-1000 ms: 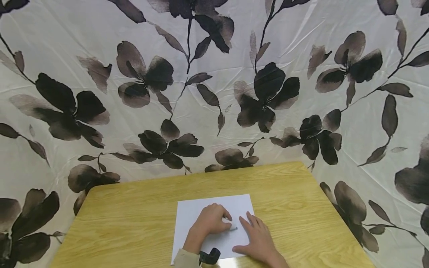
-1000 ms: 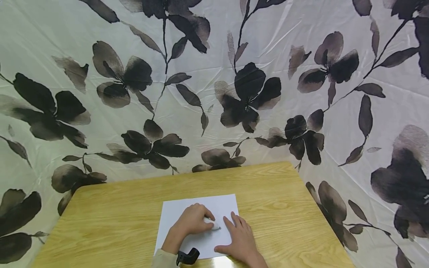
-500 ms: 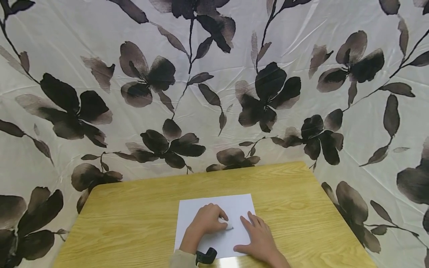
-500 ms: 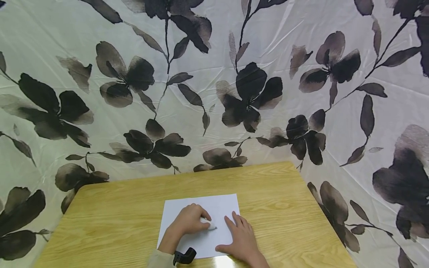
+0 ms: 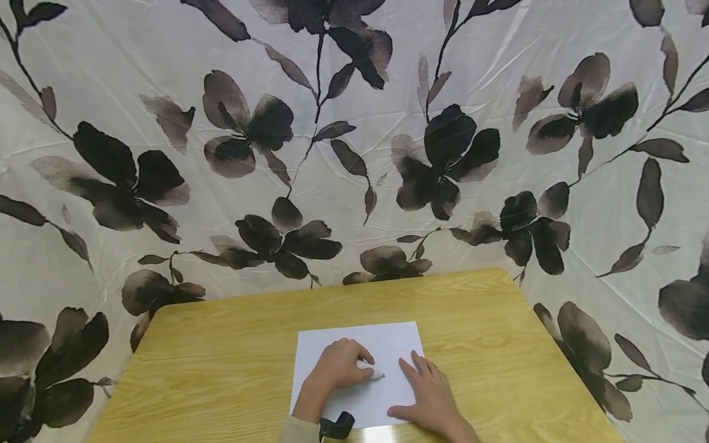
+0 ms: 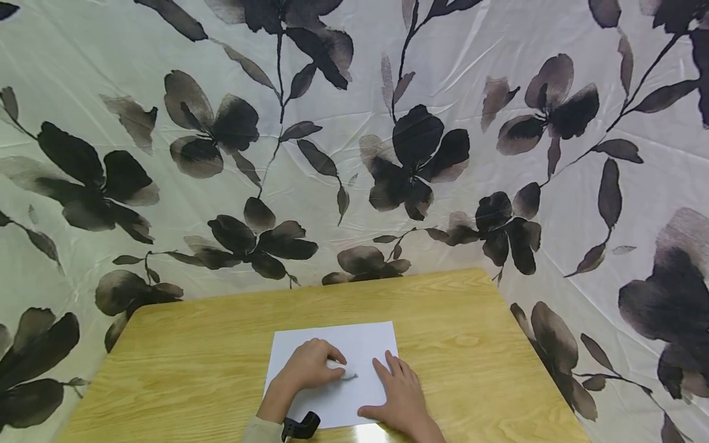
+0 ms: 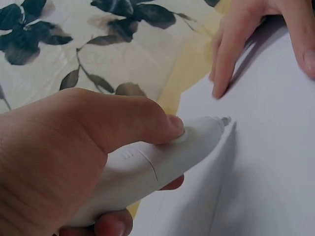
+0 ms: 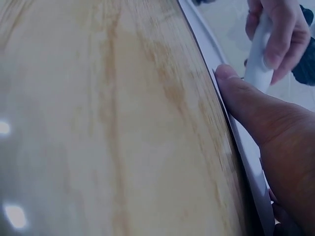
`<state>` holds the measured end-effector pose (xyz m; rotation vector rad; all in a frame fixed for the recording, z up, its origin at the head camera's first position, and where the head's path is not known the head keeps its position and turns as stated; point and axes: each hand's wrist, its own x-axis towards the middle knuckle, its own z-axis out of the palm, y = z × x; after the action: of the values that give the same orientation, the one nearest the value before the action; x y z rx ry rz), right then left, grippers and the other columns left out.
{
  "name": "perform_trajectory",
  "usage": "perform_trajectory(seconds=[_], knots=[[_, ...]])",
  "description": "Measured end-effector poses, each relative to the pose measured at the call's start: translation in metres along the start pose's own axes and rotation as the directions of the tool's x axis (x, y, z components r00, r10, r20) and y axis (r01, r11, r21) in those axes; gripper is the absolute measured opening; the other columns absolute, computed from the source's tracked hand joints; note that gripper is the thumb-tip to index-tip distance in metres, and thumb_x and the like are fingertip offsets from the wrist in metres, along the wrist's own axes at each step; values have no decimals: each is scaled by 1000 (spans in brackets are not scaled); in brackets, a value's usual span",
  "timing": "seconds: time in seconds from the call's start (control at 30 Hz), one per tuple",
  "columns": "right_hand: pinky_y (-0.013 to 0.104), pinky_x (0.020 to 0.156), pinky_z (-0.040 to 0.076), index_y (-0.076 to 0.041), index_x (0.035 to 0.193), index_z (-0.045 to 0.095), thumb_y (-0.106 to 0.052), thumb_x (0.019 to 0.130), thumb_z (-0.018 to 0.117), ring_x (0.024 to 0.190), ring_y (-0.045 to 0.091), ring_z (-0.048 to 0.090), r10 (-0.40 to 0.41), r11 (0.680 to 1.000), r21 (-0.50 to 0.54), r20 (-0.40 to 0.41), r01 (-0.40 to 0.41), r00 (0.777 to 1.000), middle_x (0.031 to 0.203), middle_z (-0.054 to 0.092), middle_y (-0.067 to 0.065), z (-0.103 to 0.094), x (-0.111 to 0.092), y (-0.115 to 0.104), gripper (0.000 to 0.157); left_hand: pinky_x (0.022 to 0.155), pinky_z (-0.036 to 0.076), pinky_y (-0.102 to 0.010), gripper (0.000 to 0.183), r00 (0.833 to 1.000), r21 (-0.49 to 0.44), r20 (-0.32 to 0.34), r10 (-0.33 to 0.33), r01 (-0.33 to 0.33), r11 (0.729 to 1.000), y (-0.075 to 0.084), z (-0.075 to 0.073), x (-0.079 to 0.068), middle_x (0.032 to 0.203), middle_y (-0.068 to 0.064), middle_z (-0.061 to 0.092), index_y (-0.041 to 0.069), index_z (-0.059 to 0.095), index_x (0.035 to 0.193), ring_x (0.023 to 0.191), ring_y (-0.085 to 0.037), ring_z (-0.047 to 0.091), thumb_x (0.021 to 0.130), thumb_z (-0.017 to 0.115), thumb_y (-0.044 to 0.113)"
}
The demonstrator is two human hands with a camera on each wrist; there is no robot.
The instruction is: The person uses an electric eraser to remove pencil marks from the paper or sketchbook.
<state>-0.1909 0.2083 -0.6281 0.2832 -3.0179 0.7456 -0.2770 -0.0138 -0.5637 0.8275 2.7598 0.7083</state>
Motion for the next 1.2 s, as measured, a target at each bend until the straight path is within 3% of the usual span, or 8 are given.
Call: perform_trajectory(seconds=[0.13,0.27,0.5,0.6,0.8,0.97,1.1,1.2], knots=[[65,101,27,-14,144,48,-82,64,62,134,41,32,9,1000,6,1,-9,1000,151,34,19,0,-2,-2,106,74,51,-34,17,999,-45,-49,-18,15,999,-16,-7,-15,90,13,70,25,79,90,85,-7,63,80,76,38],[65,101,28,-15,143,49,-82,64,62,134,40,33,4,1000,6,-16,-4,1000,151,35,18,1,-4,-2,105,77,51,-37,26,995,-94,-91,-36,27,995,-36,-13,-34,96,11,70,25,77,96,91,-11,64,76,80,41],[64,101,29,-16,143,50,-82,62,64,133,40,35,1,1000,11,-47,-1,999,151,36,16,5,-6,1,105,67,47,-31,28,975,-161,-203,-89,56,985,-70,-20,-68,90,10,67,21,74,100,75,-9,57,73,82,22],[63,101,28,-18,144,49,-83,62,63,134,39,34,17,1000,0,-36,-17,999,152,34,15,7,-6,3,106,65,44,-30,29,955,-185,-250,-161,116,976,-81,-22,-84,88,10,65,21,73,100,73,-8,54,73,82,19],[63,101,29,-17,144,49,-83,62,62,134,39,34,16,1000,-7,-31,-17,999,152,34,15,7,-5,1,107,65,44,-33,30,880,-172,-366,-304,257,951,-103,-26,-114,88,12,67,25,74,102,71,-8,55,73,83,25],[64,100,29,-14,143,50,-81,63,64,133,40,35,-7,1000,-2,-43,7,999,151,35,17,3,-5,-4,106,64,47,-36,33,836,-136,-414,-360,334,933,-122,-32,-137,93,7,70,26,74,105,75,-11,60,75,82,37],[66,99,29,-13,143,49,-80,64,64,132,42,35,-16,1000,3,-35,16,999,150,35,19,0,-5,-8,105,62,48,-37,33,811,-136,-424,-403,383,914,-134,-36,-151,94,3,71,25,74,106,75,-12,61,76,82,37],[65,100,28,-13,144,48,-80,64,63,133,41,34,-5,1000,2,-19,5,1000,151,34,19,-1,-5,-9,105,63,47,-36,33,810,-143,-416,-414,391,909,-139,-37,-159,93,5,70,25,73,105,76,-11,60,76,83,35]])
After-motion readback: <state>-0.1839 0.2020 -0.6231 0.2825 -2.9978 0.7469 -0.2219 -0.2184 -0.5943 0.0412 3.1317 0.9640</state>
